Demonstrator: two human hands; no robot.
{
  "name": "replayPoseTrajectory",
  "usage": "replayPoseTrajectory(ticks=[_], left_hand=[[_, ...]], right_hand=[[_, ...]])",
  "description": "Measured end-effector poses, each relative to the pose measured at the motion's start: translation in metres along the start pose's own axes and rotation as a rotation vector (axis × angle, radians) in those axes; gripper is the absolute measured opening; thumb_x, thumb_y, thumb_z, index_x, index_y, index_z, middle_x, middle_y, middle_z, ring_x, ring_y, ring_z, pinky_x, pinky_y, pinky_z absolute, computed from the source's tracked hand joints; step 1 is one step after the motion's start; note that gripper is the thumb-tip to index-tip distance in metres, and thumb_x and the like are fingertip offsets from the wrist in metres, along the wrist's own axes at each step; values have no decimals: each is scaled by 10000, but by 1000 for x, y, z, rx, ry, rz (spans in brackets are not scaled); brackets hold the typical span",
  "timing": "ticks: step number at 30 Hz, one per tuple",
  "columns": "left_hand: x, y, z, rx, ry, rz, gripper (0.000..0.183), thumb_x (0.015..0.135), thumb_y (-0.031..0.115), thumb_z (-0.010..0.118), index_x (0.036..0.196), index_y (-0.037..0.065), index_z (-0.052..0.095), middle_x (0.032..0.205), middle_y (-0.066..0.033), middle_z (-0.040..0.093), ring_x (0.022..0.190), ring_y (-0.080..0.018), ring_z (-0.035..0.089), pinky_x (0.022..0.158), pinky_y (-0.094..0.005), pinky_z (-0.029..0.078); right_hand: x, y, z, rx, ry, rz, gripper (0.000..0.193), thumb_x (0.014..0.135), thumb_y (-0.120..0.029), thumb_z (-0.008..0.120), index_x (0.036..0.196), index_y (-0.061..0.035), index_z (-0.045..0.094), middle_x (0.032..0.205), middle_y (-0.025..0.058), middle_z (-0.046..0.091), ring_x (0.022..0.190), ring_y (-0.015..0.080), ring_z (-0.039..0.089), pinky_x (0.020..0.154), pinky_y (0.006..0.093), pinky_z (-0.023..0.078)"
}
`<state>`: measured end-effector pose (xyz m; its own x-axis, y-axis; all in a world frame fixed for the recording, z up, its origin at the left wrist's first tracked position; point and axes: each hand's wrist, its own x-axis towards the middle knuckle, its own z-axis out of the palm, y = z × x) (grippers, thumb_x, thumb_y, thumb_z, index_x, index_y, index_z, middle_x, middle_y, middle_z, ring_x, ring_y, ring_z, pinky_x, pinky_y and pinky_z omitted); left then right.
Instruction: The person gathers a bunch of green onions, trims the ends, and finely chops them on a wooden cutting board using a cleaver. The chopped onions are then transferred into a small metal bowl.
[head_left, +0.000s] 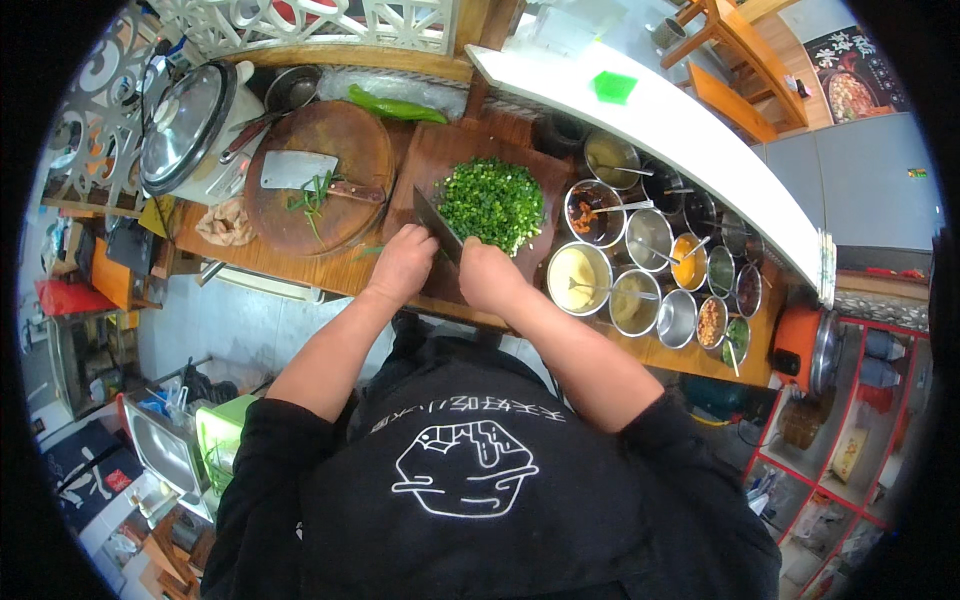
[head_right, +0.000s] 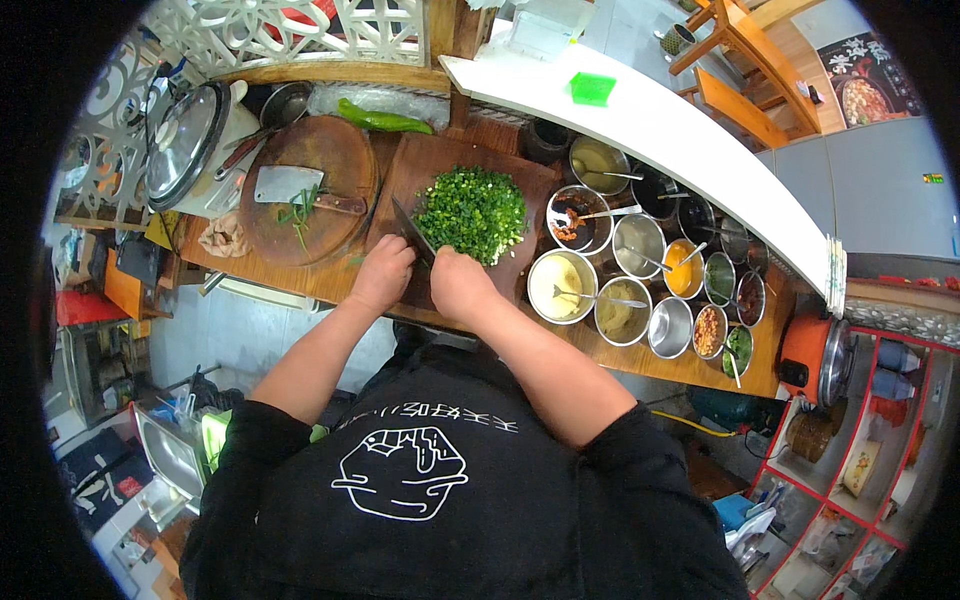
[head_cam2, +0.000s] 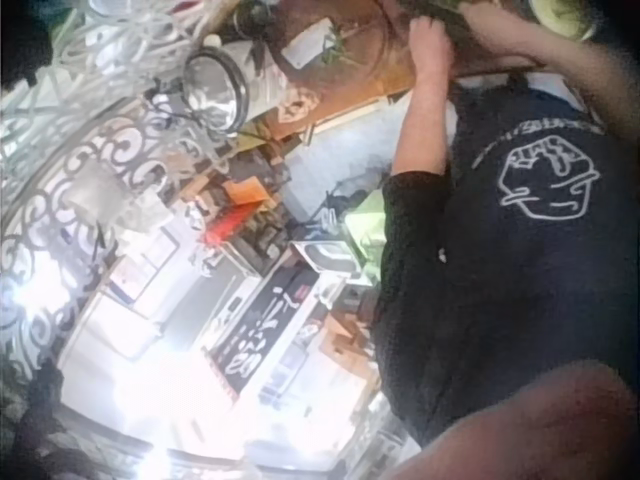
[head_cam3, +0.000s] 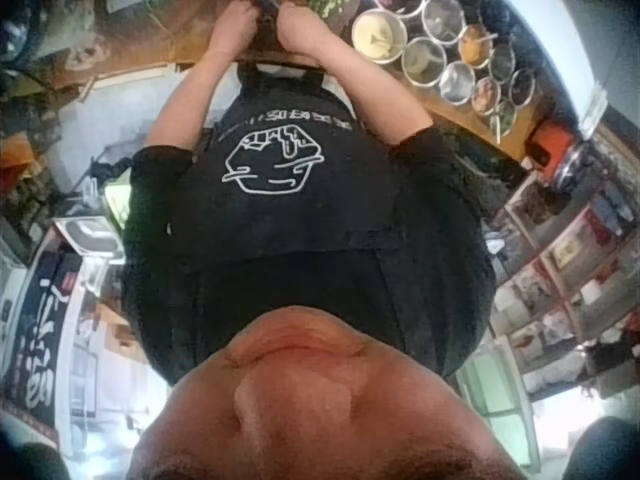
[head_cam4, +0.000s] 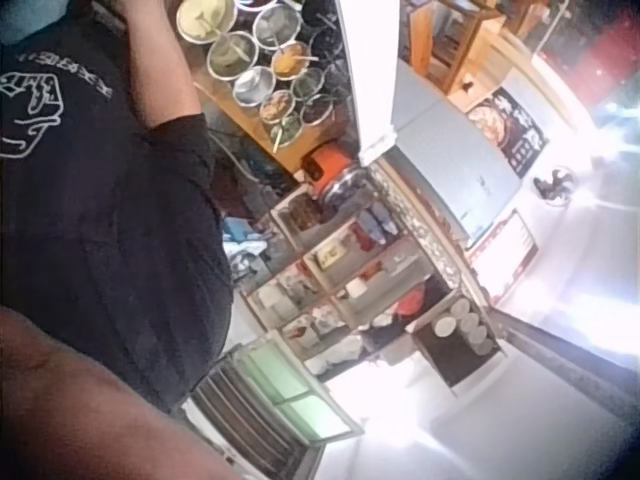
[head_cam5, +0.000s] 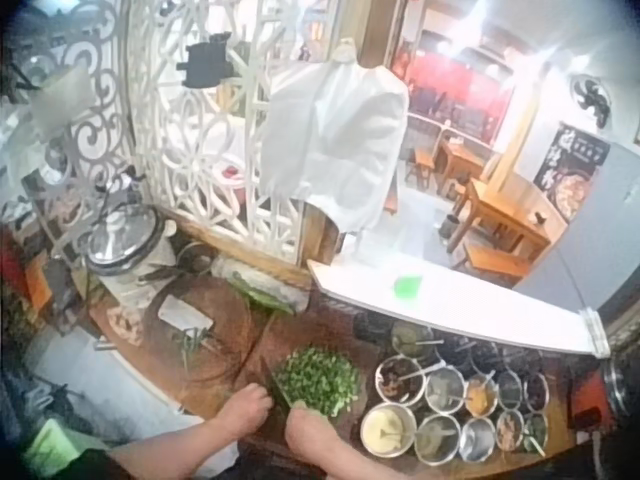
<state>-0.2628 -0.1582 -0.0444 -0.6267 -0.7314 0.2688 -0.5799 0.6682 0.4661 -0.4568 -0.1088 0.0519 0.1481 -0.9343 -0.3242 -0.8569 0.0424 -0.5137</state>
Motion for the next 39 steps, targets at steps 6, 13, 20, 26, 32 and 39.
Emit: replayPoseTrajectory(ticks=[6, 13, 20, 26, 32, 39], left_hand=[[1, 18, -16, 49, 55, 69, 98, 797, 34, 687, 892, 51, 670, 1001, -128, 645, 1030, -355, 609, 913, -444, 542], [7, 10, 2, -20, 100, 62, 99, 823, 33, 642, 916, 56, 665, 1009, -127, 641, 1045, -360, 615, 933, -445, 541], [10, 11, 11, 28, -9, -27, 68, 839, 51, 622, 887, 49, 670, 982, -147, 632, 996, -366, 620, 919, -447, 546], [8, 13, 2, 62, -73, 55, 54, 827, 32, 622, 821, 54, 671, 961, -150, 628, 979, -363, 610, 903, -458, 540], [4, 15, 2, -9, -1, -85, 55, 837, 20, 613, 840, 27, 667, 991, -186, 619, 997, -396, 616, 896, -486, 541], [7, 14, -1, -35, -20, -118, 67, 841, 20, 603, 848, 19, 669, 986, -191, 635, 1001, -404, 627, 887, -495, 546]], right_hand=[[5, 30, 39, 88, 139, -16, 162, 935, -64, 624, 1007, 64, 556, 842, 348, 701, 864, 532, 714, 779, 586, 584], [4, 35, 20, 88, 158, 55, 132, 937, -49, 587, 1014, 56, 569, 870, 359, 708, 877, 539, 716, 807, 597, 583], [-7, 3, -19, 11, 42, 42, 128, 910, 6, 550, 1018, 68, 580, 937, 363, 724, 928, 515, 740, 829, 562, 607], [-8, 18, 22, 26, 64, 61, 157, 904, 26, 539, 1051, 77, 558, 966, 356, 726, 950, 522, 735, 843, 573, 605], [-8, 5, -11, 31, 52, -37, 152, 893, 28, 558, 1038, 75, 562, 939, 348, 727, 923, 525, 734, 824, 573, 606], [-6, 19, 26, -5, 74, 10, 142, 883, 28, 576, 1017, 74, 579, 922, 345, 727, 919, 500, 742, 827, 551, 608]])
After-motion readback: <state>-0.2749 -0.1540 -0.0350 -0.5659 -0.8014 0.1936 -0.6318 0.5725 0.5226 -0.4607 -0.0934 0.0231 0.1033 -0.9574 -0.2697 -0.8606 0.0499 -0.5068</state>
